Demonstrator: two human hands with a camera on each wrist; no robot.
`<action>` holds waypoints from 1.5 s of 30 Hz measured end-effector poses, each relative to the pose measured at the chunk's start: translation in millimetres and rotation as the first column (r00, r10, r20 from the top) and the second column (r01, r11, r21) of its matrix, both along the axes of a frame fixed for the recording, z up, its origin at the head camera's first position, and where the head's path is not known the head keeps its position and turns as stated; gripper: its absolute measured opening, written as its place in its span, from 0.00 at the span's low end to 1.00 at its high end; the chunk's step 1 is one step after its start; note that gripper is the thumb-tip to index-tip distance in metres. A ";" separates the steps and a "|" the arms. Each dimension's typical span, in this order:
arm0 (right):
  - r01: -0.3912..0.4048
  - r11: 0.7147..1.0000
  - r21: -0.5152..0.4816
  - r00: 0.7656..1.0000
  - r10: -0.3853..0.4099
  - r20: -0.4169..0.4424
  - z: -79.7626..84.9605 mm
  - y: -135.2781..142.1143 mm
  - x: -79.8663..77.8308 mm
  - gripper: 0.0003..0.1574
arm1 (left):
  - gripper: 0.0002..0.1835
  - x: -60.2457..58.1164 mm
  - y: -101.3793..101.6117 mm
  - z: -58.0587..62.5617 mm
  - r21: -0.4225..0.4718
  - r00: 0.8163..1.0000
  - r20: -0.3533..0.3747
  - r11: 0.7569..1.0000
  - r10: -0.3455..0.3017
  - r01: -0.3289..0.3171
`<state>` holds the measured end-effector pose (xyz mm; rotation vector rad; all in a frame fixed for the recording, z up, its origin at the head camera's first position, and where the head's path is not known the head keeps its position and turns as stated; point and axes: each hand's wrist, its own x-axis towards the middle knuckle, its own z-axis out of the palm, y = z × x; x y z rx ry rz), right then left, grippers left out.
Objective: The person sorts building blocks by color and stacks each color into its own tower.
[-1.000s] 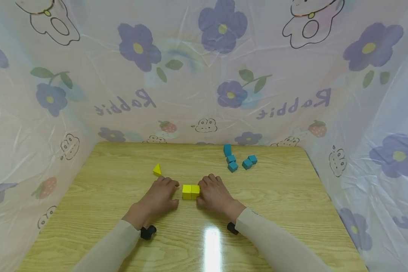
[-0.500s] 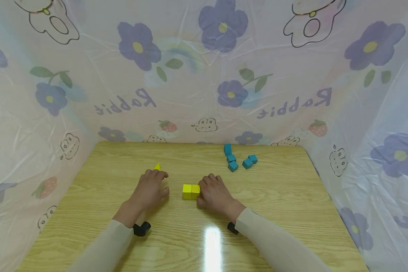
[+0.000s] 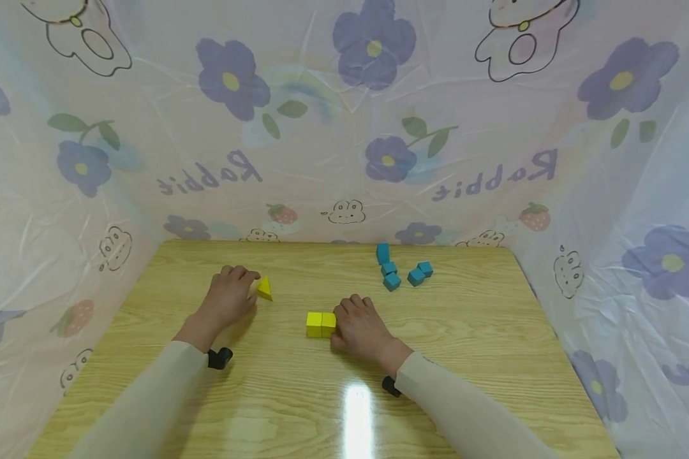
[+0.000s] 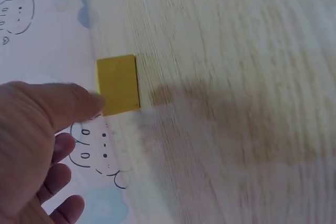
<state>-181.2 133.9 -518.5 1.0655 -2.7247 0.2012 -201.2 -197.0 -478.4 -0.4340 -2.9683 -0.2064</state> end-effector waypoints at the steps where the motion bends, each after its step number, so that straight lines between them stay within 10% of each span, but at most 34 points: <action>1: 0.002 1.000 0.001 1.000 -0.002 0.001 -0.2 -0.1 0.1 0.22 | 0.25 -1.7 0.3 0.0 -0.014 1.000 0.006 1.000 0.009 -0.009; 14: 0.006 1.000 -0.005 1.000 -0.006 0.010 -0.9 -0.9 1.0 0.22 | 0.26 -11.5 22.3 -14.6 -0.123 0.990 0.044 0.984 0.137 -0.130; 25: 0.012 1.000 0.011 1.000 -0.012 0.006 -0.5 0.3 1.0 0.23 | 0.17 -9.1 35.7 -30.1 -0.098 0.997 0.043 0.992 -0.070 0.074; 35: 0.010 1.000 0.008 1.000 -0.010 0.006 -4.2 0.9 -1.7 0.23 | 0.35 -12.5 20.6 -13.3 -0.088 0.998 0.071 0.996 -0.001 0.008; 45: 0.012 1.000 -0.005 1.000 -0.012 0.017 -2.8 1.1 -0.7 0.22 | 0.28 -7.2 18.9 -7.9 -0.079 0.986 0.152 0.995 0.067 -0.056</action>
